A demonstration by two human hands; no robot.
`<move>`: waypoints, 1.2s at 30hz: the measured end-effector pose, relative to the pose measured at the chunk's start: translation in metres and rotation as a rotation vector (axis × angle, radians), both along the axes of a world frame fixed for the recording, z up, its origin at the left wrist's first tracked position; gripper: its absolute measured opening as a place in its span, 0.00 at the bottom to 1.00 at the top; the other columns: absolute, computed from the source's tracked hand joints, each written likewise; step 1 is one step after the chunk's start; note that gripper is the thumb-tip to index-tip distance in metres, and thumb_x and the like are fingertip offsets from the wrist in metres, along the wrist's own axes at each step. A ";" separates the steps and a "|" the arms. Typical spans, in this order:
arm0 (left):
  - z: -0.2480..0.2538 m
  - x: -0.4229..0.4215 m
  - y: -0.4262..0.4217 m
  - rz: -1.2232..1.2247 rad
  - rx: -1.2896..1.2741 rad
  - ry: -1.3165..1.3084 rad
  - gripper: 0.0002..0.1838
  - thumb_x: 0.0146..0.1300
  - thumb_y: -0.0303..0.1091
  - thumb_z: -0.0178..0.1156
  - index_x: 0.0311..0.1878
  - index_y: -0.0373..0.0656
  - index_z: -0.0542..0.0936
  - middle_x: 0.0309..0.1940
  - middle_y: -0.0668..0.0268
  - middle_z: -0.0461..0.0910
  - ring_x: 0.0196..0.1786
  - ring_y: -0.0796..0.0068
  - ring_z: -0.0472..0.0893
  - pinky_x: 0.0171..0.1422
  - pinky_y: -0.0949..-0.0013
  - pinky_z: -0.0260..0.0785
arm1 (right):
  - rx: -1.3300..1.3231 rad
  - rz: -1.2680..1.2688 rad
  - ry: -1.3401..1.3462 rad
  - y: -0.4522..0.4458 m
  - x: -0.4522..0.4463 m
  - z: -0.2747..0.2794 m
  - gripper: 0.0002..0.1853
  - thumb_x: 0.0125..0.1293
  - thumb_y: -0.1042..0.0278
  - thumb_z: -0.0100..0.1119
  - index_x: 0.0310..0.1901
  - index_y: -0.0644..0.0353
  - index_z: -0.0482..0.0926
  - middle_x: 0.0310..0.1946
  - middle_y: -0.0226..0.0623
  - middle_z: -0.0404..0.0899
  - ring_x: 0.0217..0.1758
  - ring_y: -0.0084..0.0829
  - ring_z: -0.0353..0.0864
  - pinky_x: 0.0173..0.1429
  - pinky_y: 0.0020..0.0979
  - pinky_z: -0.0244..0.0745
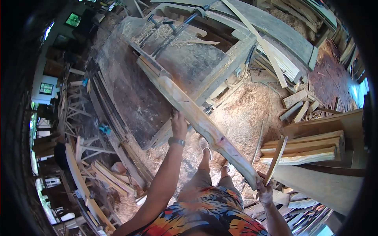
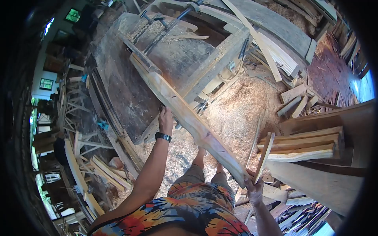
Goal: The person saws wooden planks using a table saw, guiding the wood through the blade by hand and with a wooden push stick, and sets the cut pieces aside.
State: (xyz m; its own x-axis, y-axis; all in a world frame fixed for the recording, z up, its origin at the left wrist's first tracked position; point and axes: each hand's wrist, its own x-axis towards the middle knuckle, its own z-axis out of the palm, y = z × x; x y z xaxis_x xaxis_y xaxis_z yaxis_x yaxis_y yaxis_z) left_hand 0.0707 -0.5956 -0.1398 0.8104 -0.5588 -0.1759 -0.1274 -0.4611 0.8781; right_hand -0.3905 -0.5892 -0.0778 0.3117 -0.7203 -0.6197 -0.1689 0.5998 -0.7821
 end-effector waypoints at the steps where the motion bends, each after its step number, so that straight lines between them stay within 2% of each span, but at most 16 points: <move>1: -0.002 0.006 0.002 -0.030 0.008 -0.026 0.27 0.77 0.44 0.44 0.64 0.27 0.72 0.57 0.49 0.79 0.60 0.60 0.77 0.66 0.66 0.64 | -0.020 -0.007 0.000 0.000 0.004 -0.001 0.30 0.64 0.52 0.69 0.57 0.72 0.77 0.32 0.31 0.80 0.30 0.16 0.72 0.31 0.20 0.65; 2: -0.004 0.010 0.002 -0.055 0.013 -0.053 0.27 0.77 0.45 0.44 0.63 0.27 0.72 0.57 0.49 0.79 0.60 0.60 0.77 0.66 0.66 0.64 | -0.042 -0.008 0.000 -0.001 0.008 -0.002 0.30 0.64 0.50 0.68 0.56 0.71 0.78 0.30 0.29 0.79 0.28 0.15 0.71 0.29 0.20 0.64; 3: 0.011 0.007 -0.003 0.003 0.004 0.076 0.28 0.77 0.45 0.44 0.63 0.27 0.72 0.57 0.49 0.79 0.60 0.60 0.76 0.66 0.66 0.63 | -0.013 -0.008 -0.018 -0.002 0.007 -0.004 0.29 0.65 0.57 0.67 0.58 0.75 0.76 0.39 0.39 0.84 0.39 0.22 0.79 0.42 0.23 0.73; 5: 0.032 0.001 -0.013 0.090 -0.009 0.185 0.28 0.77 0.45 0.44 0.64 0.27 0.71 0.58 0.49 0.78 0.61 0.60 0.76 0.67 0.66 0.63 | -0.029 0.015 0.017 -0.003 0.011 -0.008 0.29 0.66 0.56 0.67 0.57 0.74 0.77 0.39 0.38 0.84 0.39 0.22 0.78 0.42 0.23 0.73; 9: 0.036 0.005 -0.016 0.124 -0.027 0.245 0.28 0.78 0.45 0.44 0.64 0.26 0.70 0.60 0.49 0.76 0.61 0.60 0.76 0.67 0.66 0.64 | -0.065 -0.023 0.010 -0.005 0.026 -0.007 0.29 0.66 0.54 0.67 0.57 0.73 0.77 0.37 0.37 0.84 0.36 0.21 0.78 0.39 0.23 0.73; 12: -0.001 0.025 -0.010 0.051 -0.160 -0.025 0.24 0.77 0.45 0.44 0.58 0.31 0.76 0.48 0.45 0.82 0.51 0.55 0.81 0.56 0.61 0.69 | -0.007 -0.011 0.066 -0.006 0.029 -0.008 0.29 0.66 0.53 0.67 0.57 0.73 0.77 0.36 0.36 0.84 0.34 0.19 0.77 0.36 0.22 0.71; 15: -0.013 0.039 -0.013 0.104 -0.151 0.016 0.24 0.77 0.44 0.44 0.58 0.32 0.76 0.51 0.44 0.81 0.54 0.51 0.80 0.59 0.61 0.68 | -0.021 -0.075 0.024 -0.011 0.052 0.001 0.27 0.67 0.56 0.66 0.57 0.72 0.77 0.37 0.36 0.84 0.33 0.20 0.77 0.35 0.21 0.71; 16: -0.012 0.043 -0.013 0.076 -0.133 -0.059 0.24 0.77 0.45 0.44 0.58 0.33 0.76 0.51 0.44 0.81 0.54 0.48 0.79 0.59 0.60 0.68 | -0.054 -0.107 -0.008 -0.008 0.057 -0.003 0.27 0.67 0.56 0.66 0.57 0.72 0.77 0.38 0.37 0.84 0.33 0.20 0.77 0.34 0.21 0.70; 18: 0.002 0.049 -0.017 0.022 -0.097 -0.213 0.24 0.76 0.45 0.44 0.58 0.33 0.76 0.49 0.43 0.81 0.53 0.44 0.79 0.58 0.58 0.69 | 0.060 -0.035 0.038 -0.013 0.058 -0.001 0.27 0.66 0.55 0.66 0.57 0.70 0.77 0.37 0.36 0.82 0.33 0.20 0.78 0.32 0.20 0.70; 20: 0.009 0.055 -0.021 0.039 -0.071 -0.209 0.24 0.76 0.46 0.45 0.56 0.34 0.77 0.46 0.41 0.81 0.51 0.41 0.79 0.56 0.55 0.69 | -0.014 -0.113 0.030 -0.011 0.074 -0.008 0.27 0.67 0.53 0.64 0.57 0.70 0.78 0.28 0.30 0.79 0.24 0.16 0.70 0.25 0.20 0.62; 21: 0.008 0.058 -0.023 0.049 -0.058 -0.203 0.23 0.76 0.46 0.45 0.56 0.34 0.78 0.45 0.41 0.81 0.51 0.39 0.79 0.55 0.53 0.70 | 0.007 -0.067 0.055 -0.014 0.074 -0.008 0.27 0.67 0.52 0.65 0.57 0.69 0.78 0.28 0.30 0.79 0.24 0.16 0.71 0.25 0.19 0.62; 23: -0.001 0.070 -0.024 0.055 -0.068 -0.252 0.23 0.76 0.46 0.44 0.54 0.35 0.78 0.44 0.40 0.81 0.50 0.39 0.79 0.53 0.52 0.70 | -0.004 -0.081 0.010 -0.013 0.077 -0.023 0.26 0.68 0.53 0.64 0.56 0.70 0.77 0.28 0.30 0.78 0.22 0.16 0.70 0.23 0.20 0.62; 27: -0.008 0.088 -0.032 0.095 -0.132 -0.335 0.24 0.76 0.47 0.43 0.54 0.35 0.79 0.43 0.40 0.81 0.49 0.38 0.79 0.51 0.52 0.72 | 0.003 -0.104 -0.004 -0.018 0.104 -0.014 0.23 0.69 0.55 0.64 0.53 0.68 0.78 0.27 0.29 0.77 0.21 0.17 0.70 0.22 0.21 0.63; 29: -0.005 0.096 -0.035 0.087 -0.049 -0.361 0.25 0.76 0.47 0.42 0.58 0.35 0.76 0.46 0.41 0.81 0.53 0.39 0.78 0.58 0.51 0.68 | 0.026 -0.108 -0.024 -0.022 0.108 -0.022 0.21 0.68 0.56 0.64 0.52 0.66 0.79 0.31 0.29 0.78 0.26 0.18 0.73 0.27 0.22 0.66; 33: -0.020 0.115 -0.040 0.105 0.011 -0.528 0.28 0.76 0.45 0.40 0.67 0.32 0.69 0.56 0.42 0.77 0.63 0.42 0.73 0.73 0.46 0.53 | 0.003 -0.113 -0.031 -0.025 0.127 -0.020 0.21 0.69 0.56 0.64 0.53 0.67 0.79 0.30 0.27 0.78 0.25 0.17 0.72 0.27 0.20 0.65; 36: -0.018 0.129 -0.040 0.023 -0.025 -0.244 0.29 0.76 0.45 0.40 0.69 0.31 0.65 0.64 0.44 0.72 0.70 0.46 0.67 0.78 0.41 0.39 | -0.021 -0.104 -0.046 -0.028 0.147 -0.012 0.21 0.70 0.55 0.63 0.52 0.67 0.79 0.27 0.27 0.77 0.22 0.17 0.71 0.23 0.20 0.64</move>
